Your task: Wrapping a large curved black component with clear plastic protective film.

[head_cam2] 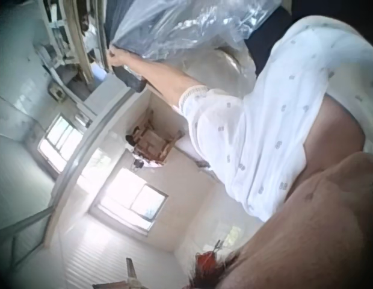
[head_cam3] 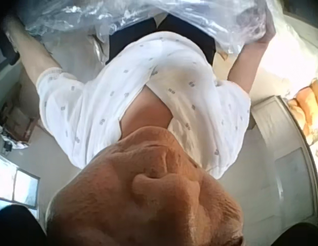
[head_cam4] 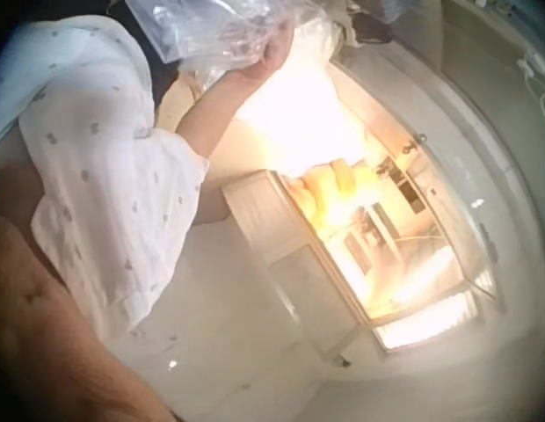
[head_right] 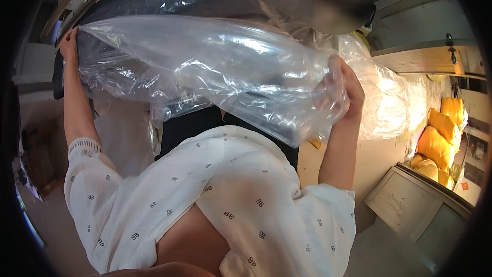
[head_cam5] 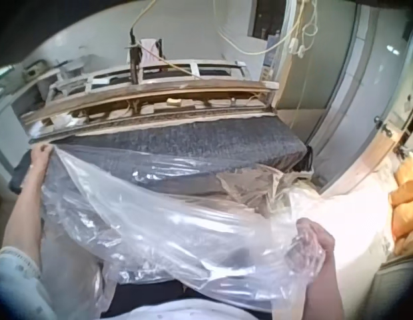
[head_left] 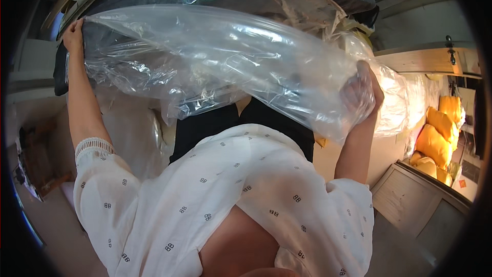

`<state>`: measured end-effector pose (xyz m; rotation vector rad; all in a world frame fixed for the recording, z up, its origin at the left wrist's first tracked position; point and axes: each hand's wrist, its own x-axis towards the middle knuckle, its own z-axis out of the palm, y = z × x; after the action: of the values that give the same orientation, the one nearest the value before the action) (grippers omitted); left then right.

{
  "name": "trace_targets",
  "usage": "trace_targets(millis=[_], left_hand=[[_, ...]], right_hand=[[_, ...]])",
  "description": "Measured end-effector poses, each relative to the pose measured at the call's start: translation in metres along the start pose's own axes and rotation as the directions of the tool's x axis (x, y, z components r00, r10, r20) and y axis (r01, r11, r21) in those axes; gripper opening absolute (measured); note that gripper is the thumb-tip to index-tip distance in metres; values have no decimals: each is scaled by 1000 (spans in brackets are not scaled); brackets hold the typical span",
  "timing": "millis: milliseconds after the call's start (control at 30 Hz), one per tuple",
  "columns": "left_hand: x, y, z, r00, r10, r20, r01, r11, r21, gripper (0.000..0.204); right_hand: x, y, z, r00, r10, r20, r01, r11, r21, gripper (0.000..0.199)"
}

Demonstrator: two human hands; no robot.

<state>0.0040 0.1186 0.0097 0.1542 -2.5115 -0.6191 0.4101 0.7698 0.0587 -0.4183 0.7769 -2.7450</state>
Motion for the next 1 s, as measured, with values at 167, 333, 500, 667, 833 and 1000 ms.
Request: trace_targets(millis=[167,333,500,667,833,1000], left_hand=[[10,-26,1,999,37,-15,-37,999,12,36],[3,-4,1,997,70,27,-70,997,32,38],[5,-28,-9,999,2,50,-7,995,97,42],[-1,-20,-12,997,26,77,-33,996,85,38],[6,-11,-14,993,2,118,-19,990,137,41],[-3,-27,-19,996,-15,87,4,992,129,41]], right_hand=[[30,8,-73,693,-274,-667,-393,632,-668,32],[26,-33,-196,616,-529,-584,-442,382,-812,41],[73,-36,-213,717,-606,-344,-374,83,-924,39],[29,-58,-225,766,-181,-617,-547,-688,-477,22],[9,-162,-227,621,-668,-410,-745,-666,-43,25],[110,-244,-133,436,-895,91,-399,-283,-872,37]])
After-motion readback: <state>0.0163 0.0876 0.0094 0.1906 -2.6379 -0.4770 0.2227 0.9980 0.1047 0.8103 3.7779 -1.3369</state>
